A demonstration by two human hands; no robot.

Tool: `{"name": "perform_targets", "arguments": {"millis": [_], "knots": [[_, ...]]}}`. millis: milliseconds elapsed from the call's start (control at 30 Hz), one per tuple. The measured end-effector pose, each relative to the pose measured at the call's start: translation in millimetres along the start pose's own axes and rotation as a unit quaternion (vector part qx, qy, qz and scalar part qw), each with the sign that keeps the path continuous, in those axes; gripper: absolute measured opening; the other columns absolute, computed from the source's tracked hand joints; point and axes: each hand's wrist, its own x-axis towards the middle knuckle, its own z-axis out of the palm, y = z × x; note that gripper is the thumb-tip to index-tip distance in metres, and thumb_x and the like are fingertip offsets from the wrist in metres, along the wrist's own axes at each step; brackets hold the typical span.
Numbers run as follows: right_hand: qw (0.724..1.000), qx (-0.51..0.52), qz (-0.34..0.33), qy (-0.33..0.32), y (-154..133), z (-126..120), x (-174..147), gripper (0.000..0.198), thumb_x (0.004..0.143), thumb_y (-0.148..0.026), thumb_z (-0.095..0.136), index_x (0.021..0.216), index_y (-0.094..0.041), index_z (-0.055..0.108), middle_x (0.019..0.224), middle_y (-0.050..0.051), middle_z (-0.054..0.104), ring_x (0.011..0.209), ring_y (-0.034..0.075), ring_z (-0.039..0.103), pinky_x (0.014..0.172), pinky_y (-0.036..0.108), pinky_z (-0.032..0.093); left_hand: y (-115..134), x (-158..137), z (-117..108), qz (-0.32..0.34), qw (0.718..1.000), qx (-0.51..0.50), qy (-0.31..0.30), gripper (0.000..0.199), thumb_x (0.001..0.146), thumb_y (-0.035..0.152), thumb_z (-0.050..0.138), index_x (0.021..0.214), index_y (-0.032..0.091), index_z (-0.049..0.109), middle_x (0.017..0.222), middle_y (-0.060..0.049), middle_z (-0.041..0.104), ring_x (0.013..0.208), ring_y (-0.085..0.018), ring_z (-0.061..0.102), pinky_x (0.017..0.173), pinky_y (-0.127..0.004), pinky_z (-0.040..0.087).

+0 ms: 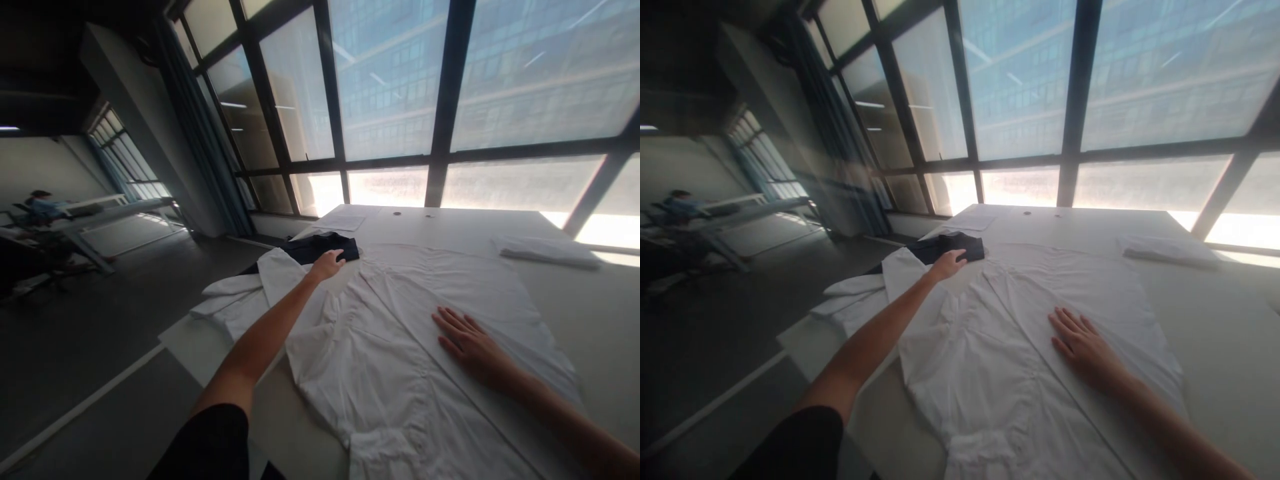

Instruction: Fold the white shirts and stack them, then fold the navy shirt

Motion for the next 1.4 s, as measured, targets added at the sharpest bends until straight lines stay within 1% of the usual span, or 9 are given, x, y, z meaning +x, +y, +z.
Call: {"name": "perform_targets", "arguments": {"millis": [167,300,467,700,933,1067,1167,1267,1400], "knots": [[1.0,0.005,0.001,0.009,4.4,6.3,-0.6,0.06,0.101,-0.056,0.034,0.153,-0.028,0.043,0.161,0.004,0.033,0.149,0.026,0.025,0.122,0.052,0.022,-111.0,-47.1,-49.7,-0.165,0.983,0.065,0.055,0.049,0.093,0.026,0.053,0.138,0.004,0.058,0.138,-0.021,0.06,0.131,-0.028,0.055,0.11,-0.033,0.04],[1.0,-0.002,0.005,0.004,4.8,7.8,-0.7,0.062,0.101,-0.056,0.033,0.154,-0.025,0.042,0.161,0.005,0.033,0.15,0.026,0.025,0.122,0.052,0.022,-166.2,-82.6,-56.1,-0.26,0.96,0.09,0.052,0.048,0.087,0.027,0.06,0.131,0.008,0.063,0.129,-0.019,0.067,0.127,-0.028,0.059,0.105,-0.031,0.044],[1.0,-0.008,0.01,0.006,7.0,10.5,-0.9,0.063,0.101,-0.056,0.032,0.154,-0.024,0.042,0.161,0.005,0.033,0.15,0.025,0.025,0.123,0.052,0.022,-189.1,-90.8,-43.4,-0.305,0.947,0.085,0.05,0.057,0.082,0.03,0.066,0.134,0.008,0.059,0.13,-0.02,0.066,0.124,-0.03,0.06,0.1,-0.033,0.048],[1.0,0.004,0.008,0.014,13.8,15.9,-1.3,0.062,0.099,-0.058,0.034,0.154,-0.028,0.042,0.16,0.004,0.035,0.149,0.027,0.026,0.122,0.053,0.022,-183.8,-78.0,-44.3,-0.301,0.949,0.052,0.081,0.05,0.077,0.013,0.064,0.126,0.007,0.066,0.122,-0.017,0.071,0.114,-0.027,0.067,0.096,-0.03,0.05],[0.999,0.035,0.006,0.007,23.8,21.8,1.4,0.062,0.096,-0.059,0.038,0.15,-0.029,0.048,0.159,0.005,0.037,0.148,0.029,0.028,0.121,0.056,0.023,-136.9,-65.4,-63.4,-0.21,0.962,0.042,0.169,0.058,0.083,0.007,0.046,0.14,0.009,0.057,0.142,-0.013,0.056,0.132,-0.024,0.053,0.115,-0.033,0.038],[0.994,0.105,0.02,0.01,21.2,14.2,11.9,0.067,0.092,-0.061,0.043,0.144,-0.021,0.055,0.155,0.012,0.042,0.147,0.032,0.032,0.119,0.057,0.027,-78.0,-58.1,-76.4,-0.091,0.97,0.007,0.226,0.06,0.084,0.007,0.046,0.142,0.015,0.057,0.145,-0.01,0.051,0.133,-0.026,0.05,0.118,-0.037,0.036],[0.98,0.192,0.031,0.04,5.7,-2.9,27.7,0.069,0.091,-0.063,0.046,0.142,-0.018,0.057,0.152,0.013,0.048,0.143,0.033,0.039,0.119,0.053,0.031,-17.9,-60.7,-82.2,0.038,0.975,-0.038,0.218,0.058,0.084,0.005,0.047,0.139,0.015,0.06,0.143,-0.01,0.051,0.132,-0.025,0.05,0.118,-0.036,0.036],[0.951,0.302,0.042,0.051,-18.4,-25.6,47.4,0.068,0.089,-0.067,0.052,0.141,-0.023,0.058,0.147,0.011,0.055,0.137,0.035,0.048,0.115,0.056,0.037,46.1,-69.9,-78.7,0.159,0.965,-0.099,0.186,0.056,0.083,0.003,0.049,0.136,0.016,0.062,0.141,-0.01,0.051,0.133,-0.024,0.049,0.117,-0.034,0.036],[0.873,0.48,0.068,0.05,-47.0,-48.1,65.8,0.077,0.085,-0.071,0.058,0.147,-0.026,0.05,0.147,0.014,0.054,0.131,0.035,0.055,0.104,0.054,0.05,120.5,-87.2,-54.0,0.263,0.943,-0.175,0.11,0.059,0.082,0.001,0.049,0.138,0.016,0.06,0.144,-0.011,0.049,0.133,-0.023,0.05,0.116,-0.032,0.036]]}}
